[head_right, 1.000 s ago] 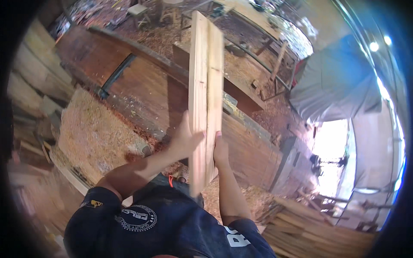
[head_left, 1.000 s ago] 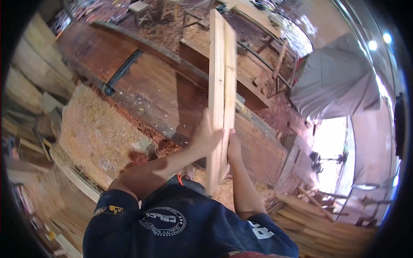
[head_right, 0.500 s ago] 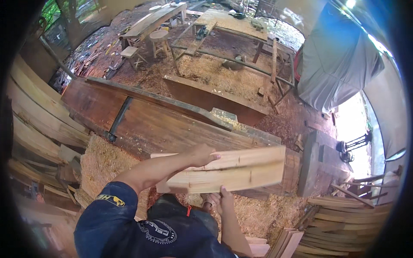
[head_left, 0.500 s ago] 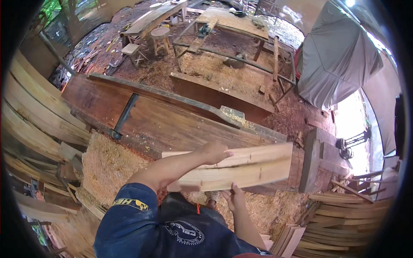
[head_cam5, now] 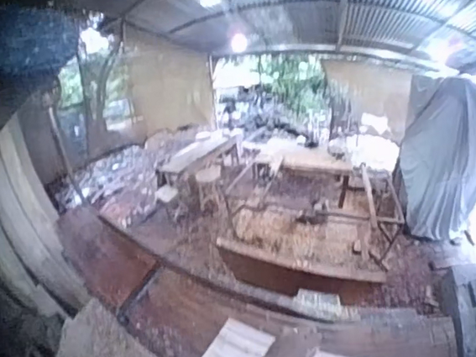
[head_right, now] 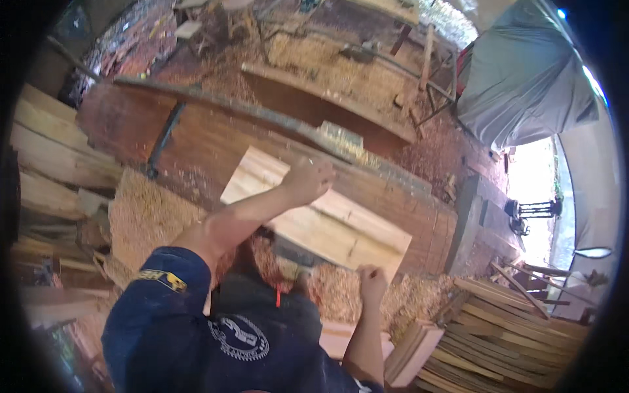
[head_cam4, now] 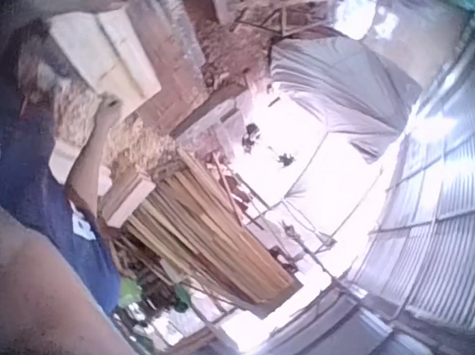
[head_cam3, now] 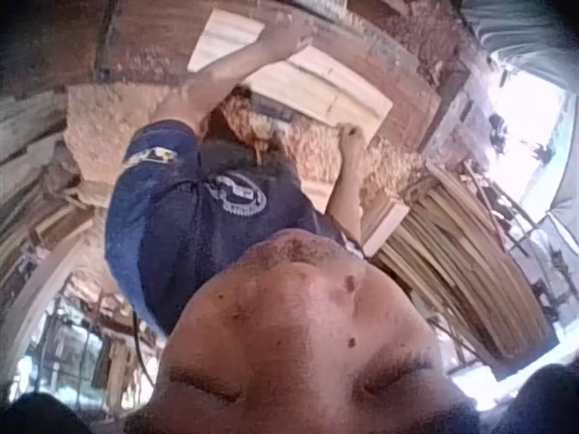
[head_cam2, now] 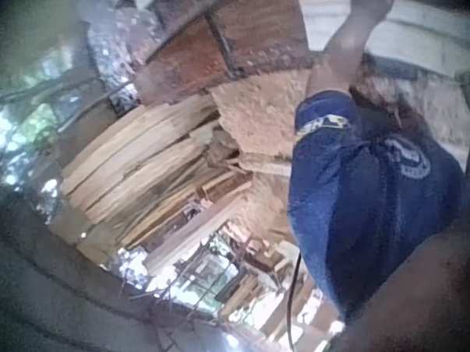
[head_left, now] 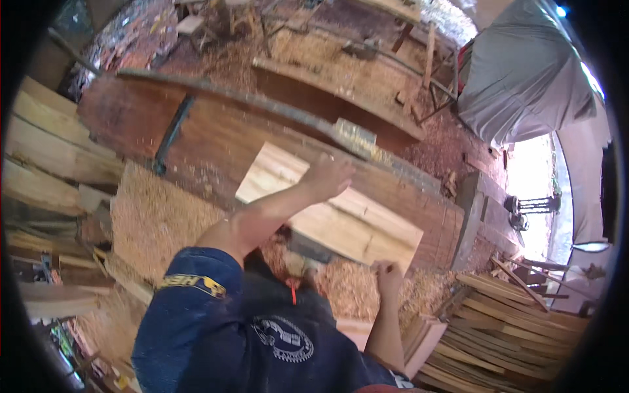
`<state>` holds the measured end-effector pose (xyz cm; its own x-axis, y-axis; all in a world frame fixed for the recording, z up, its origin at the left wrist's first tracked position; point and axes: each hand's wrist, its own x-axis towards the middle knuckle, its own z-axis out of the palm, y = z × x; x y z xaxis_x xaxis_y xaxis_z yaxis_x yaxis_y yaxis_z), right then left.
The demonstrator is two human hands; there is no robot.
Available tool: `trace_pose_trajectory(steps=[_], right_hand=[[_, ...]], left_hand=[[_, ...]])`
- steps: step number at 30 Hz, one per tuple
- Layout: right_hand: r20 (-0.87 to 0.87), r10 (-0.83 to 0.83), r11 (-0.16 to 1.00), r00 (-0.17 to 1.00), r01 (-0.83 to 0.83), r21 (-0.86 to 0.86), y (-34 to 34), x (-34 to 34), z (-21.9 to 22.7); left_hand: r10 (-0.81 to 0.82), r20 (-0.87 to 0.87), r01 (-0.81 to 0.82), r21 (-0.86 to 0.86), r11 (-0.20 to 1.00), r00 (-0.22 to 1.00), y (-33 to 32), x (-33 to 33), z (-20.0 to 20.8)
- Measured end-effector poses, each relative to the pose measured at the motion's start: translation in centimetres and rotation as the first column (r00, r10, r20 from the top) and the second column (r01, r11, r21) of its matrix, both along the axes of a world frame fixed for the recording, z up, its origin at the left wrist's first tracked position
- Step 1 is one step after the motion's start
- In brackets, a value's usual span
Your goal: The person pushes wood planks across a jointer machine by hand to smooth the surfaces, then stacks the processed planks on the floor.
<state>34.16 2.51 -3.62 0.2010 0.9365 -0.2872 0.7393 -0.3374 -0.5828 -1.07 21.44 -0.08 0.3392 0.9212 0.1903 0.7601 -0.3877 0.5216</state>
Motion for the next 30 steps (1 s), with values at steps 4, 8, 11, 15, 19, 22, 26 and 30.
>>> trace_pose_trajectory(steps=[4, 8, 11, 15, 19, 22, 26, 30], right_hand=[[0.278, -0.117, 0.99, 0.953, 0.091, 0.105, 2.1, 6.7, 1.0], [0.168, 0.003, 1.0, 0.986, 0.002, -0.024, 5.0, 7.4, 0.2], [0.363, 0.14, 0.987, 0.921, -0.1, -0.126, 6.2, 6.1, 0.3], [0.248, 0.057, 0.993, 0.967, -0.029, -0.115, 8.7, 3.2, -1.5], [0.251, 0.198, 0.969, 0.947, -0.228, 0.098, 12.9, -2.5, -2.7], [0.213, 0.287, 0.955, 0.934, -0.297, 0.015, 15.5, -10.0, -1.0], [0.173, 0.314, 0.949, 0.934, -0.316, -0.012, 17.3, -14.2, -0.4], [0.107, 0.339, 0.939, 0.935, -0.343, 0.017, 17.0, -17.3, 2.7]], left_hand=[[0.018, 0.02, -0.016, -0.089, 0.996, 1.0, -9.2, 1.1, 0.1], [0.144, -0.201, -0.176, -0.152, 0.973, 0.969, -16.0, -0.2, -4.2], [0.159, -0.206, -0.2, -0.197, 0.96, 0.966, -15.7, -1.6, -5.7], [0.285, -0.328, -0.348, -0.153, 0.925, 0.901, -11.9, -4.2, -5.7], [0.506, -0.356, -0.563, -0.07, 0.824, 0.786, -6.6, -9.9, -6.1], [0.627, -0.395, -0.715, -0.123, 0.688, 0.671, -4.4, -14.3, -5.6], [0.678, -0.425, -0.783, -0.134, 0.608, 0.6, -2.9, -18.2, -5.1], [0.676, -0.47, -0.799, -0.116, 0.59, 0.568, -3.6, -20.0, -5.5]])
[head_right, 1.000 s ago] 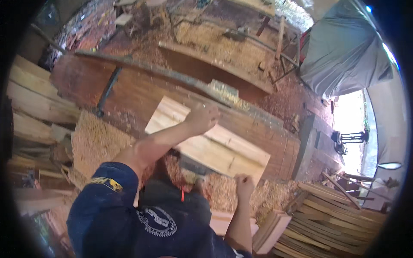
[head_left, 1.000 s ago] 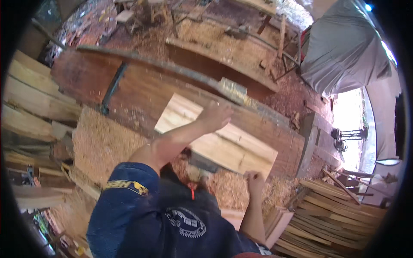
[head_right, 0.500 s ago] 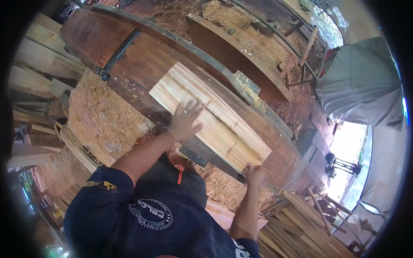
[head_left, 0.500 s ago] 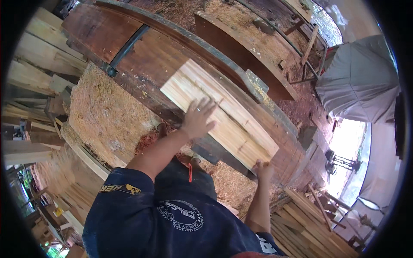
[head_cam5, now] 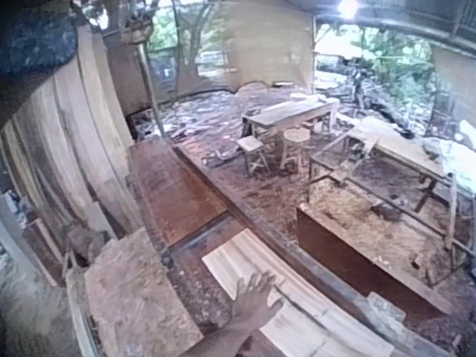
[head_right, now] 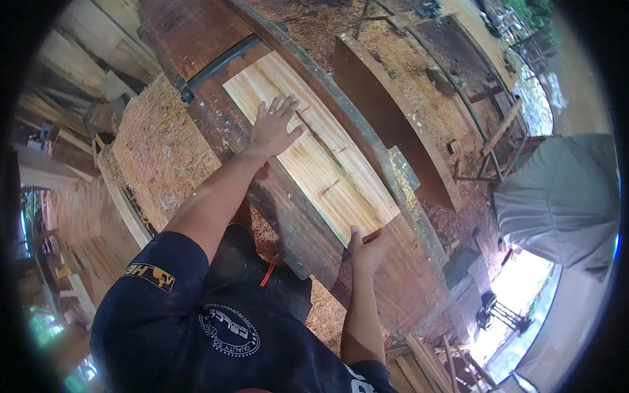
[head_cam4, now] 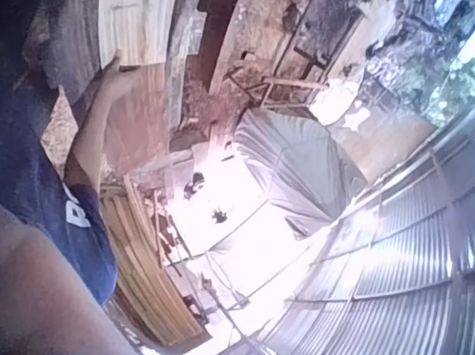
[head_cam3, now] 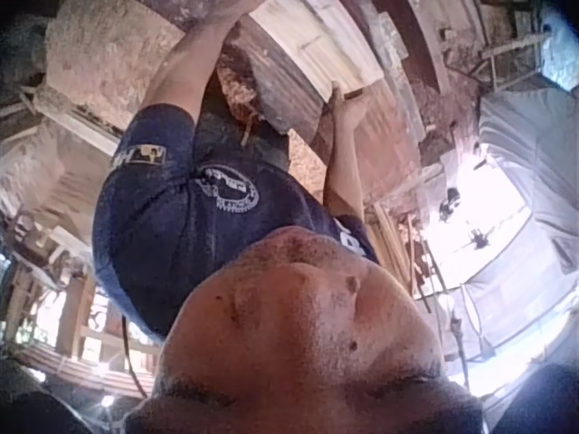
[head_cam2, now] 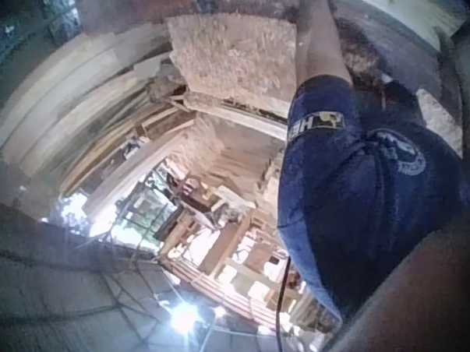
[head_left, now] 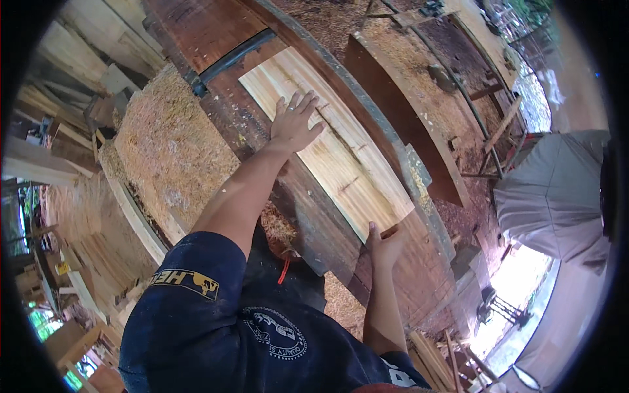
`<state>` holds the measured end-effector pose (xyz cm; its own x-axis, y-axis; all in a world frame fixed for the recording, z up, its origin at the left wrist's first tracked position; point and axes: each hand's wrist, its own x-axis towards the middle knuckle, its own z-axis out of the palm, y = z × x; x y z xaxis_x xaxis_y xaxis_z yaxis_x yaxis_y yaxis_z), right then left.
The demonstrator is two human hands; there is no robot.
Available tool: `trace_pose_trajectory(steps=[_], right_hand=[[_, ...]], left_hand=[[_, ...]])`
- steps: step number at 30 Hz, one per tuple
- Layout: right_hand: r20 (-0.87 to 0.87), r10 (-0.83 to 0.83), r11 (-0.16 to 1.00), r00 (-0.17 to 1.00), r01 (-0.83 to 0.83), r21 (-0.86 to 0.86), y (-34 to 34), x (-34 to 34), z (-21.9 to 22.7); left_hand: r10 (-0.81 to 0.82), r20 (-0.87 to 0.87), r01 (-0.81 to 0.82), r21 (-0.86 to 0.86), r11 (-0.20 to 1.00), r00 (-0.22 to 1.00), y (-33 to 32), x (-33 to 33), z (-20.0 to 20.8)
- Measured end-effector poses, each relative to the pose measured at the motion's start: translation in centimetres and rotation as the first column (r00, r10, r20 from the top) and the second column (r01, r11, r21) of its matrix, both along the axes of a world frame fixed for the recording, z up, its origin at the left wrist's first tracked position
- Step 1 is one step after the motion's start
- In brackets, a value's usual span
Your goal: The person pushes wood planks across a jointer machine by hand to smooth the surfaces, then stacks the processed planks on the floor.
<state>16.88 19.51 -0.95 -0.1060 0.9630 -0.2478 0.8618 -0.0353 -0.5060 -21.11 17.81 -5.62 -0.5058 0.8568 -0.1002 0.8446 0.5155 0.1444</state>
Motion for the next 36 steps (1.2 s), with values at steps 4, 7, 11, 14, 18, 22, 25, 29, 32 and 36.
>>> trace_pose_trajectory(steps=[4, 7, 11, 14, 18, 22, 25, 29, 32, 36], right_hand=[[0.146, 0.369, 0.797, 0.918, -0.394, 0.458, 0.8, 0.9, -1.0], [-0.071, 0.756, 0.615, 0.65, -0.67, 0.416, 2.4, -0.1, -1.8], [0.058, 0.806, 0.524, 0.589, -0.755, 0.393, 2.9, -0.4, -3.7], [0.076, 0.8, 0.507, 0.595, -0.739, 0.444, 2.8, -1.3, -3.8], [0.019, 0.839, 0.469, 0.543, -0.742, 0.479, 3.1, -4.5, -3.9], [0.012, 0.825, 0.486, 0.565, -0.721, 0.494, 3.0, -7.1, -4.5], [0.012, 0.825, 0.486, 0.565, -0.721, 0.493, 2.9, -8.9, -4.3], [0.055, 0.825, 0.462, 0.562, -0.728, 0.506, 3.0, -10.4, -4.4], [0.042, 0.829, 0.463, 0.557, -0.728, 0.506, 3.1, -10.6, -4.5], [0.047, 0.849, 0.439, 0.526, -0.754, 0.489, 3.1, -11.8, -4.1]], left_hand=[[0.002, -0.032, -0.003, -0.025, 1.0, 0.999, 0.2, 0.1, -0.2], [0.012, -0.023, -0.012, -0.03, 0.999, 1.0, 0.2, 0.5, -0.1], [0.004, -0.006, -0.004, -0.049, 0.999, 1.0, 0.7, 1.0, 0.4], [0.009, -0.037, -0.01, -0.036, 0.999, 0.999, 0.3, 0.3, 0.1], [0.006, -0.07, -0.005, 0.019, 1.0, 0.998, 0.1, -2.9, -0.4], [0.007, -0.034, -0.005, 0.05, 0.999, 0.999, 0.5, -5.8, -0.2], [0.016, -0.028, -0.014, 0.056, 0.998, 0.999, 0.4, -7.5, -0.5], [0.012, -0.026, -0.01, 0.076, 0.997, 1.0, 0.2, -9.0, -0.9], [0.022, -0.024, -0.021, 0.046, 0.999, 0.999, 0.4, -9.1, -0.7], [0.027, -0.043, -0.027, 0.019, 0.999, 0.999, 0.3, -10.6, -0.7]])
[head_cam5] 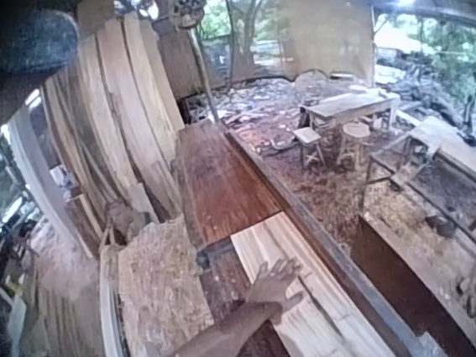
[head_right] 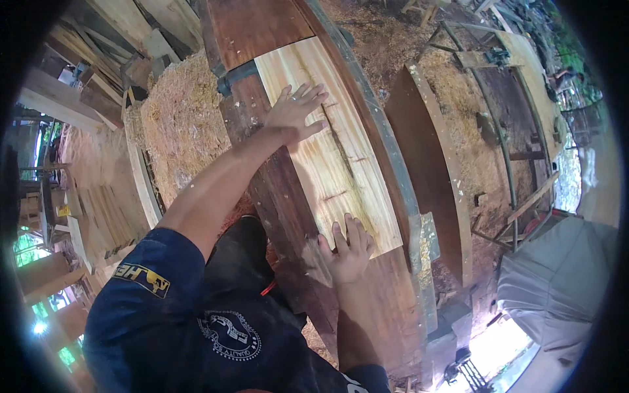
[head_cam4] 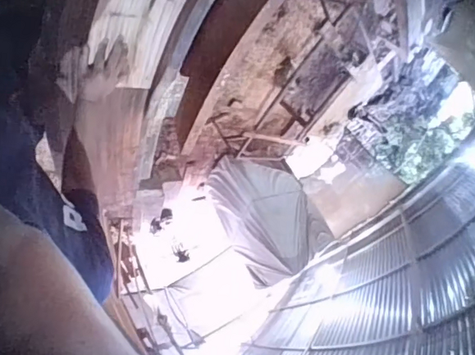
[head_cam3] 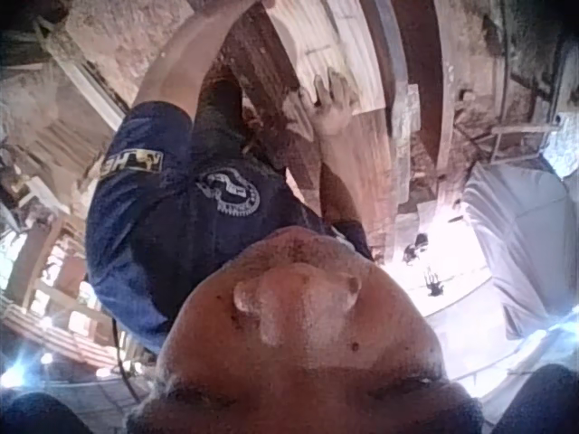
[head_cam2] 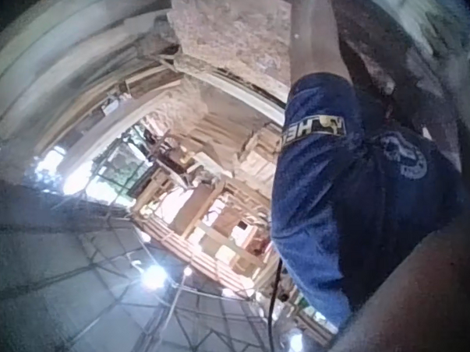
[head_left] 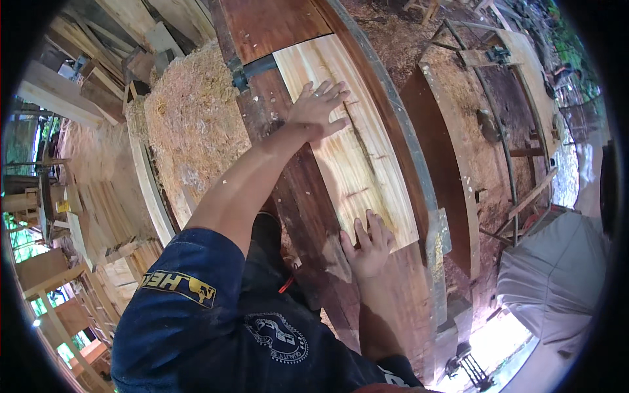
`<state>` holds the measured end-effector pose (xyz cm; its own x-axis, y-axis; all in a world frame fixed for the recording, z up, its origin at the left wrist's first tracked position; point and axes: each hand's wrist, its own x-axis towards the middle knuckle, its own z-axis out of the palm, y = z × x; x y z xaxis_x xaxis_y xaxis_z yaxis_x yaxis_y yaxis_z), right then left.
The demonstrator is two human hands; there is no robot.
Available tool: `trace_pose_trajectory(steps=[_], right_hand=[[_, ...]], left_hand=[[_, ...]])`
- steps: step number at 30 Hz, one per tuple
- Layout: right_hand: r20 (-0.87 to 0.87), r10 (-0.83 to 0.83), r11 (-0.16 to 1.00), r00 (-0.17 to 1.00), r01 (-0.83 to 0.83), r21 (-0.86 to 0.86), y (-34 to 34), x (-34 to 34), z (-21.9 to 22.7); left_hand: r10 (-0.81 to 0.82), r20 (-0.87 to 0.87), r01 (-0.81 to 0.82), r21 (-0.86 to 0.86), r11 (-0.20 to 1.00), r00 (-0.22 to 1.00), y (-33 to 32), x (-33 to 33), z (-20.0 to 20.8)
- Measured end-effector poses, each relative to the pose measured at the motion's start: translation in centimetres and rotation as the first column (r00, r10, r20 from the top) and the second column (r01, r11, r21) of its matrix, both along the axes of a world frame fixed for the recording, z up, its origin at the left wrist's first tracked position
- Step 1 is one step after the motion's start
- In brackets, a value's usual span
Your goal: The person pushes wood planks across a jointer machine by hand to smooth the surfaces, then stacks the processed planks on the floor.
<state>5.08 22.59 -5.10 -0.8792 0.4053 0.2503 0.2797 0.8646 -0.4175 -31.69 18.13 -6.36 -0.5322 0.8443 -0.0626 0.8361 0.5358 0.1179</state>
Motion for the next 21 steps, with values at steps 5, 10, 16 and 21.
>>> trace_pose_trajectory(steps=[5, 10, 16, 21], right_hand=[[-0.027, -0.016, 1.0, 1.0, 0.015, -0.016, 0.0, -1.3, -0.3], [-0.028, -0.018, 1.0, 0.999, 0.018, -0.02, -0.1, -3.0, -0.4], [-0.012, -0.026, 0.999, 1.0, 0.025, -0.019, -0.2, -4.7, -0.4], [0.015, -0.03, 1.0, 0.999, 0.03, 0.007, -0.1, -6.2, -0.6]], left_hand=[[0.007, 0.012, -0.006, -0.019, 1.0, 1.0, -0.1, -1.0, 0.0], [0.001, 0.013, -0.001, 0.036, 0.999, 1.0, -0.3, -2.7, -0.3], [0.005, 0.034, -0.008, 0.089, 0.996, 0.999, -0.4, -4.4, -0.4], [0.005, 0.011, -0.006, 0.117, 0.993, 1.0, -0.2, -5.9, -0.8]])
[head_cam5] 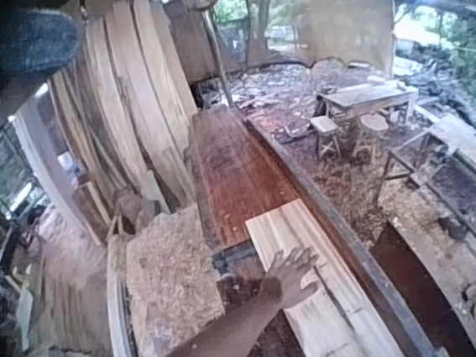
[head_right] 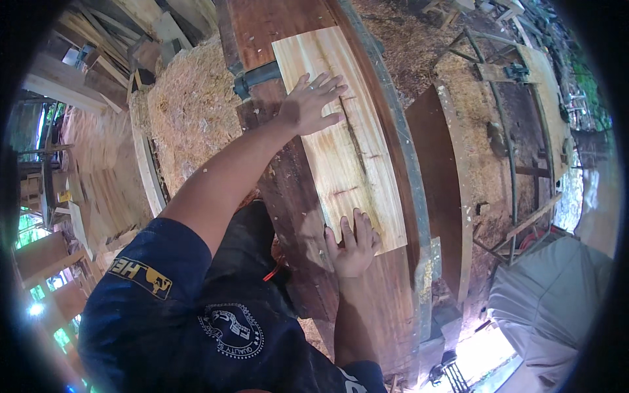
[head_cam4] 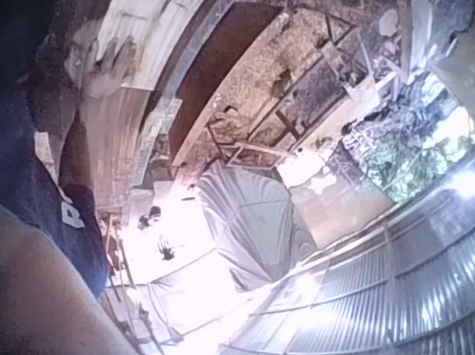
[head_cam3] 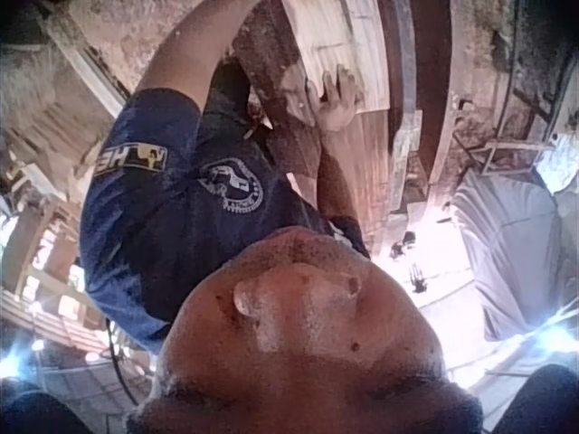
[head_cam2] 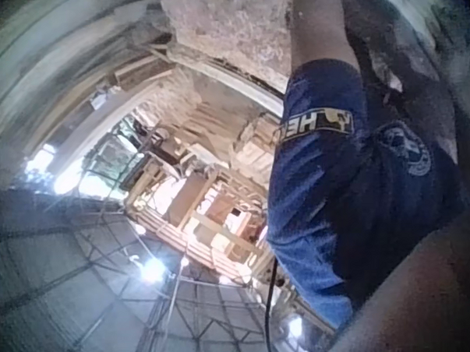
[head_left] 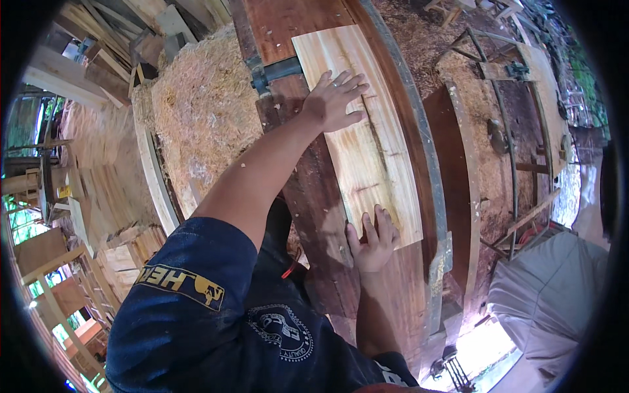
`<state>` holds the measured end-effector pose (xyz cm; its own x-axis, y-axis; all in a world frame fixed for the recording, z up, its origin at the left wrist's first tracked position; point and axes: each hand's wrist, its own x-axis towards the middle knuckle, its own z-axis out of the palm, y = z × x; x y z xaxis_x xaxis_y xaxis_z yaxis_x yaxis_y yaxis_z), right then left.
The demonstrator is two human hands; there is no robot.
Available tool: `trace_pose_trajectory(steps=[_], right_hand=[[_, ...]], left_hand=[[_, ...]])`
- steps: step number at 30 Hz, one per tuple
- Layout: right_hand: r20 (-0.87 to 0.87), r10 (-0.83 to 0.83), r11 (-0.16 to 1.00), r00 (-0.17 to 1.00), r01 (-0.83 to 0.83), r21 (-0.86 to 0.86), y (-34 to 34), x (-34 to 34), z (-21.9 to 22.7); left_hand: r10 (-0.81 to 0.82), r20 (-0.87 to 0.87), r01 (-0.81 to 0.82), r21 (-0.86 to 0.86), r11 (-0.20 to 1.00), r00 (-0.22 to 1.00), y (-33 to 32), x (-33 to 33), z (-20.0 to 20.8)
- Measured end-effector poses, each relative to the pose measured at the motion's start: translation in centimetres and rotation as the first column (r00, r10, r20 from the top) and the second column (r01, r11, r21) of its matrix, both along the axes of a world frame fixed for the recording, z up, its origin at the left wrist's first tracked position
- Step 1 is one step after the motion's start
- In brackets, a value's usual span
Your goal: The person pushes wood planks across a jointer machine by hand to smooth the surfaces, then stacks the processed planks on the floor.
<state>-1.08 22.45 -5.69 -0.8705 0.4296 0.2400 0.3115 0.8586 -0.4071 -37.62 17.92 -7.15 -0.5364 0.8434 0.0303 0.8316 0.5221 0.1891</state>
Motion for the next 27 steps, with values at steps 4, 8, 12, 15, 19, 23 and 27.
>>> trace_pose_trajectory(steps=[4, 8, 12, 15, 19, 23, 27], right_hand=[[-0.002, 0.01, 1.0, 1.0, -0.01, 0.006, 0.1, -1.3, -0.2], [-0.023, 0.02, 1.0, 1.0, -0.019, 0.013, 0.2, -2.8, -0.5], [-0.027, 0.011, 1.0, 1.0, -0.011, 0.0, 0.2, -4.9, -0.4], [-0.026, 0.015, 1.0, 1.0, -0.015, -0.001, 0.3, -5.8, -0.2], [-0.027, 0.019, 1.0, 0.999, -0.019, 0.001, 0.3, -6.9, -0.2], [-0.01, 0.004, 1.0, 1.0, -0.004, -0.021, 0.4, -8.3, -0.2], [0.013, -0.009, 1.0, 1.0, 0.009, -0.01, 0.3, -10.4, -0.3]], left_hand=[[-0.001, -0.017, 0.0, -0.027, 1.0, 1.0, 0.0, -1.5, 0.0], [-0.011, -0.037, 0.008, -0.066, 0.998, 0.999, 0.2, -3.1, -0.3], [-0.004, -0.043, 0.001, -0.076, 0.997, 0.999, 0.1, -5.0, -0.3], [0.003, -0.063, -0.009, -0.1, 0.995, 0.998, 0.2, -6.2, -0.6], [0.006, -0.075, -0.012, -0.078, 0.997, 0.997, 0.3, -7.2, -0.6], [0.011, -0.089, -0.022, -0.12, 0.993, 0.996, 0.5, -8.4, -0.2], [0.033, -0.086, -0.043, -0.117, 0.992, 0.996, 0.4, -10.5, -0.6]])
